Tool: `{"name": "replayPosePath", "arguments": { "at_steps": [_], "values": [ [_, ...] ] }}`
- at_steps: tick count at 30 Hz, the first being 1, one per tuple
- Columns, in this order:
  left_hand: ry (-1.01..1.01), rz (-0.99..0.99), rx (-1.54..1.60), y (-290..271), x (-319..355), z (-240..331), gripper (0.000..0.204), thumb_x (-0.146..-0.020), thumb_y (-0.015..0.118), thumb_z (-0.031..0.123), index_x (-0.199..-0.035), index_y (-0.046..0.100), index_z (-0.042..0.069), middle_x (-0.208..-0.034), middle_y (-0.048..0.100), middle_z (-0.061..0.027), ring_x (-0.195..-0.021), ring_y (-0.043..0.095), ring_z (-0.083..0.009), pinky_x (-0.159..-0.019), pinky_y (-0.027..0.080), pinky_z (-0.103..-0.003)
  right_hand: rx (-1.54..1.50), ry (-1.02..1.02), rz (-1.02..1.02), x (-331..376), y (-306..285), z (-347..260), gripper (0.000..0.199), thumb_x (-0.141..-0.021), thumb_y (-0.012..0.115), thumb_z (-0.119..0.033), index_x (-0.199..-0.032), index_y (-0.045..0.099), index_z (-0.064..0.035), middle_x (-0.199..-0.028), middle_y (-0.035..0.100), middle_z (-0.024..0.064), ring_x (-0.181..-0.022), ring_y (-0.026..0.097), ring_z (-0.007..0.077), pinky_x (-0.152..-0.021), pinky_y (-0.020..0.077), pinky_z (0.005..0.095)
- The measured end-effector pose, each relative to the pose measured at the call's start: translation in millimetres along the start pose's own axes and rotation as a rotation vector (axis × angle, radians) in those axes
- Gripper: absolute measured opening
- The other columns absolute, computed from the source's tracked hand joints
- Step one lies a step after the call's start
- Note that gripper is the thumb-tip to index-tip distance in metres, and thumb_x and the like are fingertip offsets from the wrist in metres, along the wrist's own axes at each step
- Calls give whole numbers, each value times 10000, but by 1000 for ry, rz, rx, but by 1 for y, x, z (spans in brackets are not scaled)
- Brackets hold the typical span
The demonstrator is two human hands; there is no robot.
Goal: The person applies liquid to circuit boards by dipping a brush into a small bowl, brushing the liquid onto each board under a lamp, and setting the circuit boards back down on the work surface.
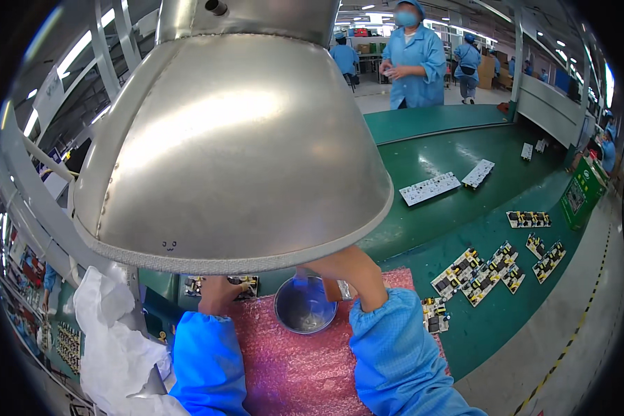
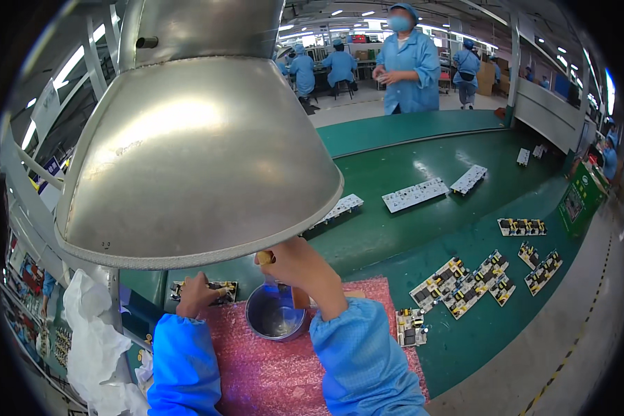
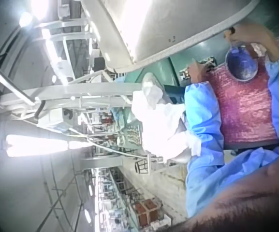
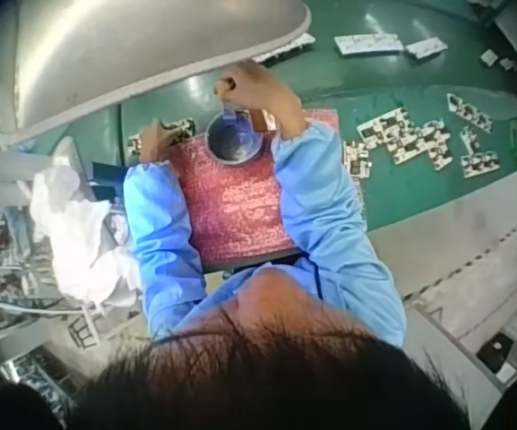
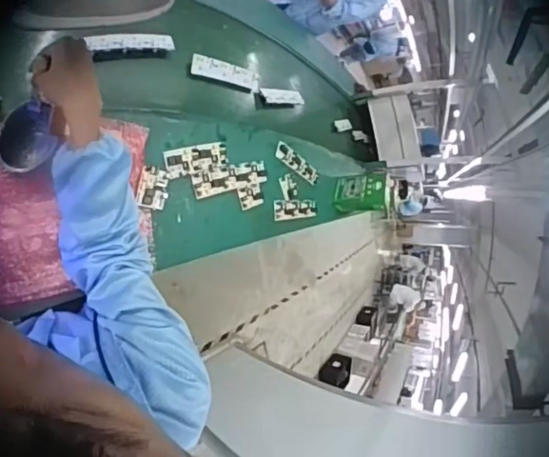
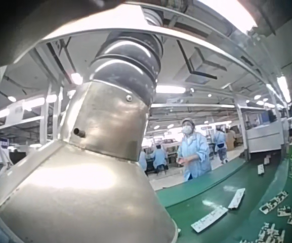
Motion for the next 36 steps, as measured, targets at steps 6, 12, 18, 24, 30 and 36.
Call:
{"name": "replayPosePath", "arguments": {
  "at_steps": [6,12,18,24,30,36],
  "values": [
    [-8,3,-2,-5,6,13,647,-615,784,453,-958,588,-59,-917,621,-288,-917,586,-424,-809,474,-469,90,-29,90,2,-2,-3,266,-714,674,-149,-952,625,-41,-889,640,190,-863,606,374,-751,478,420],
    [-105,-88,38,-6,5,13,760,-612,819,343,-1247,527,45,-1217,558,-215,-1129,525,-387,-955,420,-444,76,-6,-3,4,-6,-16,258,-723,682,-140,-954,626,-40,-904,650,169,-874,619,344,-776,481,407],
    [-105,-63,29,-8,6,20,716,-598,814,352,-1195,569,41,-1177,579,-213,-1102,536,-382,-939,412,-479,26,-59,-45,6,-8,-15,272,-746,696,-167,-967,614,-31,-874,638,176,-832,626,321,-760,487,387],
    [93,93,156,-20,14,21,517,-604,795,367,-884,635,-36,-875,628,-251,-867,592,-387,-774,468,-444,33,-32,-71,1,1,-9,271,-794,643,-208,-975,593,-14,-897,629,193,-823,613,357,-759,475,410],
    [121,92,413,-36,6,16,335,-685,743,231,-845,662,-51,-785,677,-180,-745,665,-166,-663,494,-297,151,-22,53,3,0,12,209,-771,598,-122,-949,590,-14,-918,634,210,-859,592,403,-754,464,443],
    [110,107,842,-38,-9,-13,314,-744,669,180,-991,624,-8,-920,661,-102,-847,651,-212,-743,526,-335,203,-125,172,10,-2,5,201,-730,631,-77,-925,610,-32,-878,641,203,-859,604,393,-740,473,456]
  ]
}}
Point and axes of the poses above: each hand's wrist, its own x-axis away from the middle knuckle, its own y-axis out of the palm, z = x × y, the point moved 2 cm from there along -x, towards the middle knuckle
